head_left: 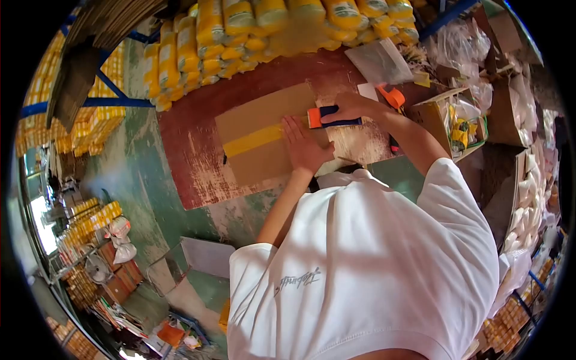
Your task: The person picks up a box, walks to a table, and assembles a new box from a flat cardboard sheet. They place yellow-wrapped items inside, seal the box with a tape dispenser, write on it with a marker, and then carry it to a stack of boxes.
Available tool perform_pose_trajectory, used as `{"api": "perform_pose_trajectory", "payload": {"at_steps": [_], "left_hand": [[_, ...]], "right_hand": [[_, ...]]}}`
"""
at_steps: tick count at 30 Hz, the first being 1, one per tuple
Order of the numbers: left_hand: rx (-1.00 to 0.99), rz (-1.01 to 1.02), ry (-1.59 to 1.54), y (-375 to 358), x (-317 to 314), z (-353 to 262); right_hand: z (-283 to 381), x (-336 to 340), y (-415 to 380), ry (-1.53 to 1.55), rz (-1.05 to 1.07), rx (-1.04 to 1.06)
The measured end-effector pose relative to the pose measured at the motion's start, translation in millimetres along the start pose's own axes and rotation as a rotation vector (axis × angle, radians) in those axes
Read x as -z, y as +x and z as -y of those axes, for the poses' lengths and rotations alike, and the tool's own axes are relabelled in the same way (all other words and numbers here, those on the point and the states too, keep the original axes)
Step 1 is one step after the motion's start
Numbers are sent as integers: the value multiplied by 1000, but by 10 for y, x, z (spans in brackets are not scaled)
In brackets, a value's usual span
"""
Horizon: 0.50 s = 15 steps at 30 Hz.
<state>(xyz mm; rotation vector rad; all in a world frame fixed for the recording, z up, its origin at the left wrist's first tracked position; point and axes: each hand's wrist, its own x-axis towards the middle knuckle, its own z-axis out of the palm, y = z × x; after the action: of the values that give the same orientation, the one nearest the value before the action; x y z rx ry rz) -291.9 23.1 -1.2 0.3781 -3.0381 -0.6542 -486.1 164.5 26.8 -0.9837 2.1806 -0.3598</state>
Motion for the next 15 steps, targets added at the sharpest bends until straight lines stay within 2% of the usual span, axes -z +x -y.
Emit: {"api": "perform_pose_trajectory", "payload": {"at_steps": [4, 7, 11, 15], "left_hand": [[-28, -9, -14, -37, -1, 152], [-36, -59, -29, -92, -47, 156], [-19, -25, 106, -87, -51, 94], [40, 54, 234, -60, 55, -50]], "right_hand": [[-427, -187, 67, 9, -13, 80], [-285, -79, -189, 95, 62, -57], [-316, -139, -318, 196, 0, -69], [-673, -248, -395, 258, 10, -159]]}}
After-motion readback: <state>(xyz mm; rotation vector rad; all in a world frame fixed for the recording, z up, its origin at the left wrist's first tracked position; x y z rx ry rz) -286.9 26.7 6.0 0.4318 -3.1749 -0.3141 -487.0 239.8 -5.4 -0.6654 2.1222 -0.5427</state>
